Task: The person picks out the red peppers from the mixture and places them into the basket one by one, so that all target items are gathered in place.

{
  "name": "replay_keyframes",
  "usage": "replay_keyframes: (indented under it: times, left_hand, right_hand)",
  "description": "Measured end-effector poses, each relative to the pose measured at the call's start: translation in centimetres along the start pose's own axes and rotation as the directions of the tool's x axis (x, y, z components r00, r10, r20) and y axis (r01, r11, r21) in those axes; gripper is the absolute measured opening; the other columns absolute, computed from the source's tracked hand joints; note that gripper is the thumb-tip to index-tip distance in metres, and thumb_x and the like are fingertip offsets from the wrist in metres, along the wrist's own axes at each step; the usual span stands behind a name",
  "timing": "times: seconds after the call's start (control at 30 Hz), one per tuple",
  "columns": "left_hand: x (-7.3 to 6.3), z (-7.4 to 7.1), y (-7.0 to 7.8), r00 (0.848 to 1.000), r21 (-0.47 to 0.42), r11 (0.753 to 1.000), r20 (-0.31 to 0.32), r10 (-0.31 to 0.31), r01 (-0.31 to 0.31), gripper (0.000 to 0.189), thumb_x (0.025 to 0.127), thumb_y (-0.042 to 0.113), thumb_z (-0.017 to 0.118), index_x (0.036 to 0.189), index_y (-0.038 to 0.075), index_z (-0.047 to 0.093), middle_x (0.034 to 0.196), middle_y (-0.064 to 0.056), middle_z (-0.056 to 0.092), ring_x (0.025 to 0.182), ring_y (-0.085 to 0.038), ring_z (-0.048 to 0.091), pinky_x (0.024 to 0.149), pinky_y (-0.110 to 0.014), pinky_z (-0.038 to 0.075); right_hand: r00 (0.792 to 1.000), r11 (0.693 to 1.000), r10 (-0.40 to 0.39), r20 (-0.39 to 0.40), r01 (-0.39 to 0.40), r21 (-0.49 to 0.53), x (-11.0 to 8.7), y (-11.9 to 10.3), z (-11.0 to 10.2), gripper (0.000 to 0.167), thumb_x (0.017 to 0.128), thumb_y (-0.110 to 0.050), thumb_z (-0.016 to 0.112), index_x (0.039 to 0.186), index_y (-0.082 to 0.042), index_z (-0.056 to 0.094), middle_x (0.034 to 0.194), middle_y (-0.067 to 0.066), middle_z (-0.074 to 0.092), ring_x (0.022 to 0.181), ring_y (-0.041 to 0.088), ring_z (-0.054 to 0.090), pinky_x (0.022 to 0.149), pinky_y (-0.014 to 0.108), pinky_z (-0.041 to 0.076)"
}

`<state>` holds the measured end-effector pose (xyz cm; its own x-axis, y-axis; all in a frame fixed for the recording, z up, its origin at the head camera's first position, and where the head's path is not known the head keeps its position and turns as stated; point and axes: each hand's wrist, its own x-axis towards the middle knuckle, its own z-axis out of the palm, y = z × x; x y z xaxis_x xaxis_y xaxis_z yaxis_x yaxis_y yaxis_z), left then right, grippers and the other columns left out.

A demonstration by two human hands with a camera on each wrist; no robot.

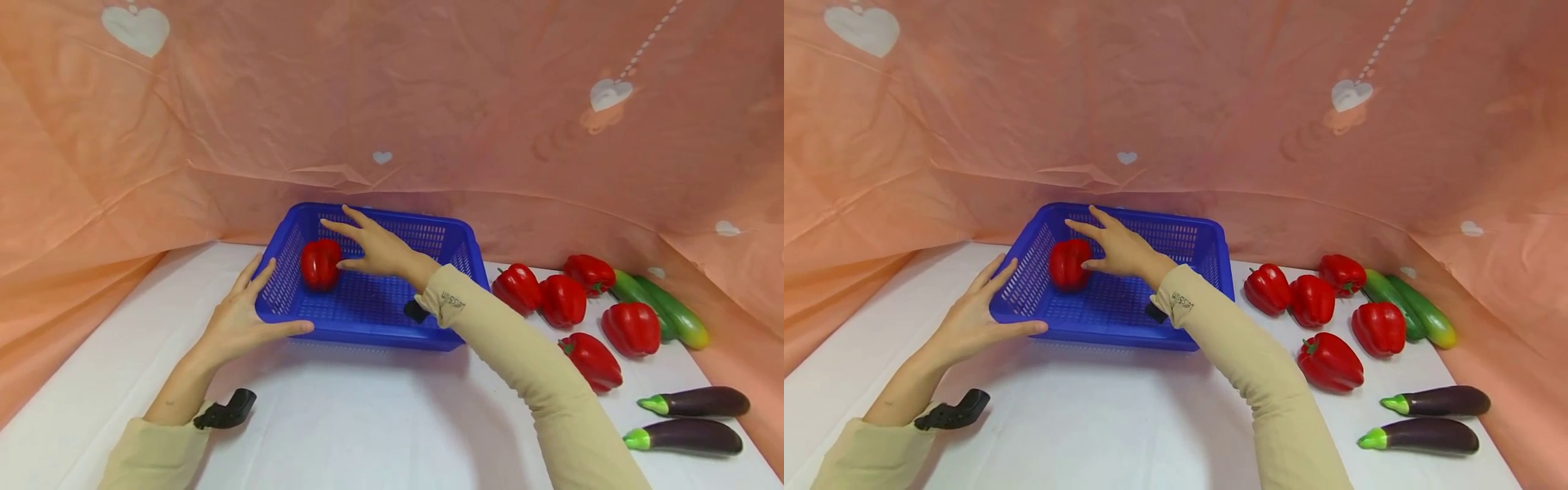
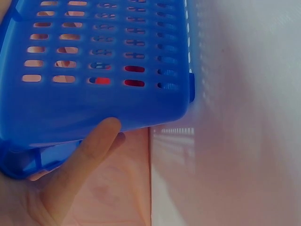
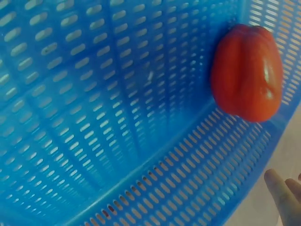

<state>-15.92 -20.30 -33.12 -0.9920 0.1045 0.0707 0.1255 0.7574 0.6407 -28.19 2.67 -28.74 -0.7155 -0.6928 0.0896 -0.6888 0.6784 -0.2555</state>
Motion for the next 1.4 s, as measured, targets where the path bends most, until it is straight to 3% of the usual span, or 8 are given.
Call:
replay_keyframes:
  times: [0.3, 0.47, 0.8, 1.4]
  left_hand:
    - [0.2, -0.1, 0.0, 1.000, 0.004, 1.000, 0.004, 0.000, 0.000, 0.122, 0.068, 0.061, 0.078, 0.155, 0.009, 0.010, 0.162, -0.011, -0.002, 0.137, -0.056, 0.022, 0.101, -0.073, 0.027]
    - [0.2, -0.1, -0.1, 1.000, 0.004, 1.000, 0.010, -0.002, 0.002, 0.122, 0.067, 0.061, 0.078, 0.155, 0.010, 0.009, 0.162, -0.011, -0.003, 0.137, -0.056, 0.021, 0.101, -0.074, 0.027]
    - [0.2, -0.2, -0.3, 1.000, -0.012, 1.000, -0.003, 0.001, -0.001, 0.122, 0.067, 0.060, 0.079, 0.155, 0.010, 0.009, 0.162, -0.010, -0.003, 0.138, -0.055, 0.019, 0.100, -0.074, 0.026]
    - [0.0, -0.4, -0.4, 1.000, -0.006, 1.000, -0.005, 0.000, 0.000, 0.122, 0.068, 0.060, 0.078, 0.155, 0.009, 0.009, 0.162, -0.012, -0.003, 0.137, -0.057, 0.019, 0.099, -0.075, 0.025]
  right_hand:
    - [0.994, 0.999, -0.005, -0.108, 0.009, 0.038, -1.5, 0.8, -1.7, 0.074, 0.088, -0.031, 0.069, 0.151, -0.026, 0.031, 0.159, 0.016, 0.016, 0.141, 0.036, 0.033, 0.110, 0.046, 0.037]
    - [0.993, 0.998, 0.027, -0.117, -0.019, 0.065, -2.5, 0.9, -2.3, 0.074, 0.088, -0.031, 0.069, 0.151, -0.027, 0.030, 0.159, 0.015, 0.016, 0.140, 0.036, 0.034, 0.112, 0.047, 0.035]
    - [0.990, 0.999, 0.037, -0.136, -0.032, 0.041, -4.2, 1.8, -3.2, 0.074, 0.088, -0.031, 0.070, 0.151, -0.028, 0.031, 0.160, 0.014, 0.015, 0.134, 0.036, 0.043, 0.104, 0.049, 0.043]
    - [0.982, 0.998, 0.049, -0.182, -0.039, 0.057, -7.4, 3.4, -4.5, 0.073, 0.087, -0.029, 0.071, 0.150, -0.023, 0.033, 0.158, 0.017, 0.017, 0.134, 0.040, 0.042, 0.104, 0.052, 0.042]
